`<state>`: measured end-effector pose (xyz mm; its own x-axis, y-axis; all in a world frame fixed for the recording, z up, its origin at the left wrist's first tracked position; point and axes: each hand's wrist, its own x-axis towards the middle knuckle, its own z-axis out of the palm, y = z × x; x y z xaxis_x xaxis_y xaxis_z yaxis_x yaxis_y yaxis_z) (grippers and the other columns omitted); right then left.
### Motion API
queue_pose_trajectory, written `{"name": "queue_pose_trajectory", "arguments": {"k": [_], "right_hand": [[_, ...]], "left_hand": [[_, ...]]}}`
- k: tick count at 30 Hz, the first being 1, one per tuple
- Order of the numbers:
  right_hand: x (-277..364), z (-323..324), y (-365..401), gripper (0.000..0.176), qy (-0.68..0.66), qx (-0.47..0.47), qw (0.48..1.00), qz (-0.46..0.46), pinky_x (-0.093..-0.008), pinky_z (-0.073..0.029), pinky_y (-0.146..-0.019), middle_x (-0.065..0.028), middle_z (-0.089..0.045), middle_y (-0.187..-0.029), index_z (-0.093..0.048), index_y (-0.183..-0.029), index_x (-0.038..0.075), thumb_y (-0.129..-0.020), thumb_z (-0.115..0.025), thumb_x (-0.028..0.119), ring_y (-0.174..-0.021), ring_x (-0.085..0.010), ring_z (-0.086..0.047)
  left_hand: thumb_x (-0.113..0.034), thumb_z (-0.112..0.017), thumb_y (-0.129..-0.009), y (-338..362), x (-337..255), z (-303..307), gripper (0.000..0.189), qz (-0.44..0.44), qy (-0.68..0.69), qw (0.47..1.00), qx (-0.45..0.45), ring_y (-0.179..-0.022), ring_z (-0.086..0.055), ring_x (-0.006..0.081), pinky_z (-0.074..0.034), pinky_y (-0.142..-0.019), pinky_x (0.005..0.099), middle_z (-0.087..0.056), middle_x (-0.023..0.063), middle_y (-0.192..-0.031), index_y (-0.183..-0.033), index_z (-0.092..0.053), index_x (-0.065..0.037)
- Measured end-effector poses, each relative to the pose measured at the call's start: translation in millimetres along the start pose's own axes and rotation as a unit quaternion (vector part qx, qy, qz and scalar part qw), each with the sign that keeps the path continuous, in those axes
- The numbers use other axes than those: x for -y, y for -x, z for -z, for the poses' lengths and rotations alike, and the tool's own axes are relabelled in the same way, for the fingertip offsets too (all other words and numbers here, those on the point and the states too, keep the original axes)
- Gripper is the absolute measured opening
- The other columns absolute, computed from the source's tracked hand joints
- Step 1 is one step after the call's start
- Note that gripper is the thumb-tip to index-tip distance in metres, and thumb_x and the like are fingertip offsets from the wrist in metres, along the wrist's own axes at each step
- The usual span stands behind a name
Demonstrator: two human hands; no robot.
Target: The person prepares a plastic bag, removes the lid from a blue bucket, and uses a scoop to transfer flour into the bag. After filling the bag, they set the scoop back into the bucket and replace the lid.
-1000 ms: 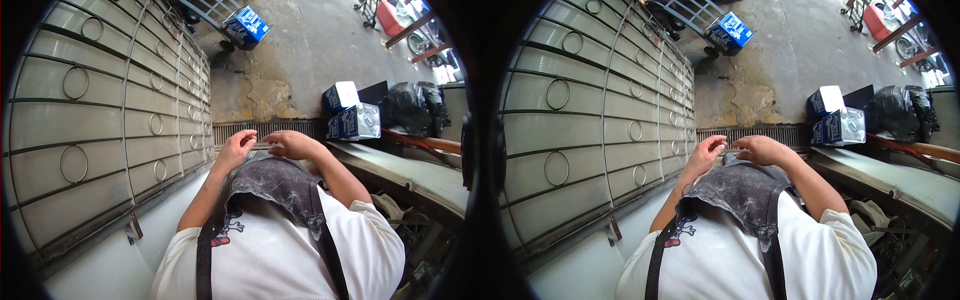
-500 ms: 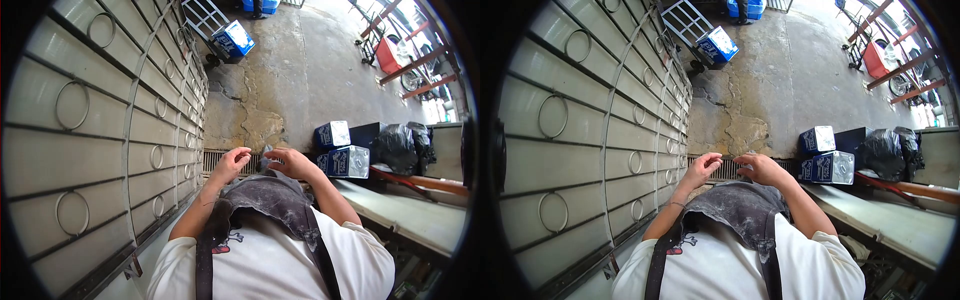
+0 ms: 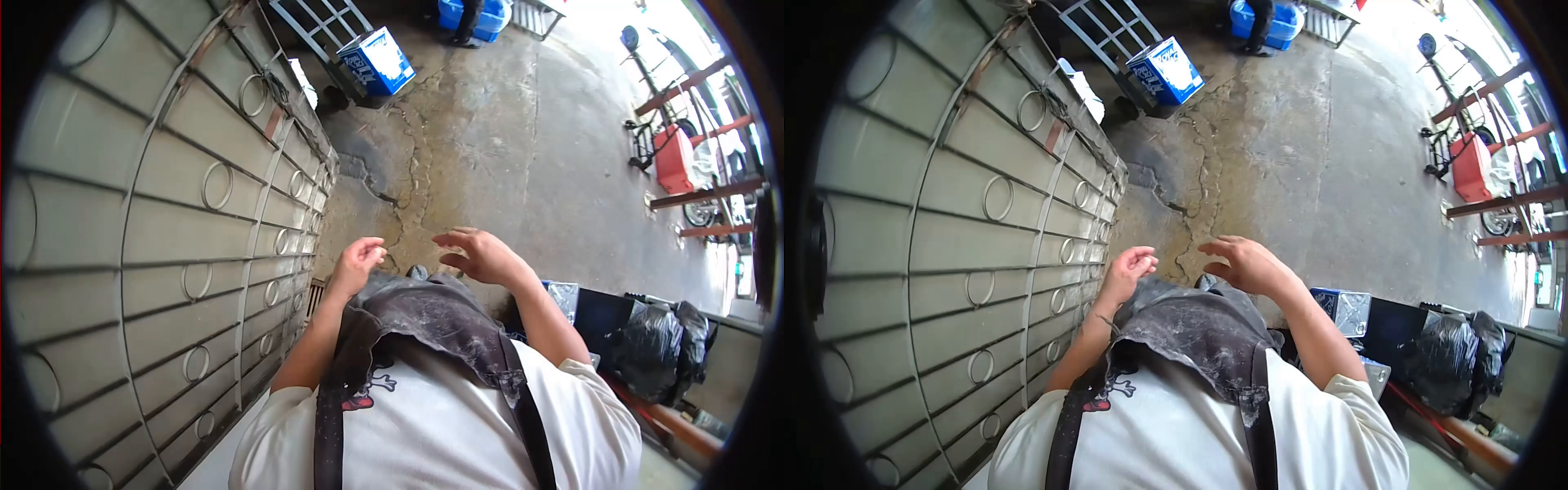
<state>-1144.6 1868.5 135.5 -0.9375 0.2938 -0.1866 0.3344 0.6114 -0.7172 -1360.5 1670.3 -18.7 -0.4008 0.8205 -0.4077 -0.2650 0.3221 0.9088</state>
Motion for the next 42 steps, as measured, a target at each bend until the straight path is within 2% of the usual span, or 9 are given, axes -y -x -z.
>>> {"name": "queue_pose_trajectory", "arguments": {"k": [8, 11, 26, 33, 35, 37, 38, 40, 42], "right_hand": [[-64, 83, -156, 0.037, -0.036, 0.064, 0.989, 0.129, -0.0428, -0.051, -0.091, -0.0171, -0.067, -0.115, -0.063, -0.124, 0.004, -0.092, -0.067, 0.02, -0.107, -0.0371, -0.063], [-88, 106, -217, 0.036, -0.051, 0.07, 0.989, 0.121, -0.0434, -0.052, -0.089, -0.0184, -0.067, -0.112, -0.064, -0.122, 0.004, -0.091, -0.068, 0.02, -0.103, -0.0378, -0.064], [-183, 206, -529, 0.029, -0.12, 0.262, 0.956, 0.051, -0.0386, -0.054, -0.085, -0.0157, -0.072, -0.104, -0.066, -0.119, 0.003, -0.094, -0.065, 0.018, -0.097, -0.0269, -0.07], [-229, 109, -711, 0.024, -0.074, 0.296, 0.938, 0.163, -0.0413, -0.055, -0.078, -0.0202, -0.071, -0.095, -0.071, -0.107, 0.006, -0.096, -0.058, 0.024, -0.087, -0.0331, -0.071], [-266, 27, -771, 0.03, 0.115, 0.188, 0.805, 0.55, -0.0403, -0.058, -0.075, -0.02, -0.071, -0.098, -0.066, -0.119, 0.008, -0.095, -0.059, 0.023, -0.081, -0.031, -0.072], [-269, -23, -812, 0.044, -0.146, 0.506, 0.805, 0.274, -0.0373, -0.06, -0.069, -0.017, -0.071, -0.102, -0.054, -0.135, 0.01, -0.096, -0.059, 0.027, -0.073, -0.0271, -0.072], [-264, -39, -824, 0.044, -0.15, 0.517, 0.796, 0.278, -0.0373, -0.06, -0.069, -0.017, -0.071, -0.102, -0.054, -0.135, 0.01, -0.096, -0.059, 0.027, -0.073, -0.0271, -0.072], [-240, -50, -833, 0.052, -0.16, 0.414, 0.896, -0.019, -0.0339, -0.06, -0.062, -0.0167, -0.071, -0.099, -0.042, -0.143, 0.009, -0.099, -0.056, 0.031, -0.066, -0.0237, -0.07], [-209, -18, -839, 0.047, -0.119, 0.406, 0.897, -0.132, -0.0397, -0.061, -0.071, -0.0097, -0.07, -0.11, -0.045, -0.143, 0.015, -0.099, -0.057, 0.03, -0.09, -0.0225, -0.07]], "left_hand": [[-0.021, -0.065, -0.097, -138, -70, -3, 0.033, -0.017, -0.09, 0.995, 0.044, -0.089, -0.062, 0.0108, -0.051, -0.083, 0.0271, -0.069, 0.0058, -0.102, -0.123, -0.062, 0.0], [-0.018, -0.063, -0.098, -207, -83, 11, 0.038, -0.005, -0.057, 0.997, 0.053, -0.103, -0.063, 0.0143, -0.049, -0.094, 0.0277, -0.068, 0.0103, -0.112, -0.129, -0.056, 0.003], [-0.014, -0.06, -0.099, -439, -238, 53, 0.029, -0.086, -0.026, 0.988, -0.126, -0.096, -0.064, 0.0116, -0.05, -0.086, 0.0259, -0.069, 0.0076, -0.106, -0.125, -0.06, 0.001], [-0.012, -0.06, -0.097, -467, -249, 42, 0.03, 0.023, 0.054, 0.925, -0.375, -0.095, -0.066, 0.0156, -0.052, -0.087, 0.0293, -0.068, 0.009, -0.109, -0.124, -0.06, 0.0], [-0.015, -0.061, -0.096, -468, -258, 38, 0.032, 0.061, 0.033, 0.914, -0.4, -0.097, -0.067, 0.0188, -0.052, -0.089, 0.0304, -0.068, 0.0108, -0.111, -0.123, -0.06, 0.0], [-0.015, -0.061, -0.096, -471, -268, 25, 0.032, 0.076, 0.047, 0.898, -0.43, -0.098, -0.067, 0.0187, -0.051, -0.089, 0.0305, -0.069, 0.0106, -0.111, -0.123, -0.06, 0.0], [-0.015, -0.061, -0.095, -472, -274, 17, 0.032, 0.082, 0.06, 0.89, -0.444, -0.098, -0.067, 0.0186, -0.051, -0.09, 0.0306, -0.069, 0.0104, -0.111, -0.123, -0.06, 0.0], [-0.013, -0.061, -0.095, -473, -287, 7, 0.031, 0.12, 0.063, 0.877, -0.461, -0.098, -0.067, 0.0183, -0.051, -0.09, 0.0308, -0.07, 0.0102, -0.111, -0.123, -0.061, 0.0], [-0.011, -0.061, -0.094, -470, -294, 0, 0.031, 0.155, 0.07, 0.862, -0.477, -0.098, -0.067, 0.0179, -0.051, -0.09, 0.031, -0.07, 0.01, -0.11, -0.123, -0.061, 0.0]]}}
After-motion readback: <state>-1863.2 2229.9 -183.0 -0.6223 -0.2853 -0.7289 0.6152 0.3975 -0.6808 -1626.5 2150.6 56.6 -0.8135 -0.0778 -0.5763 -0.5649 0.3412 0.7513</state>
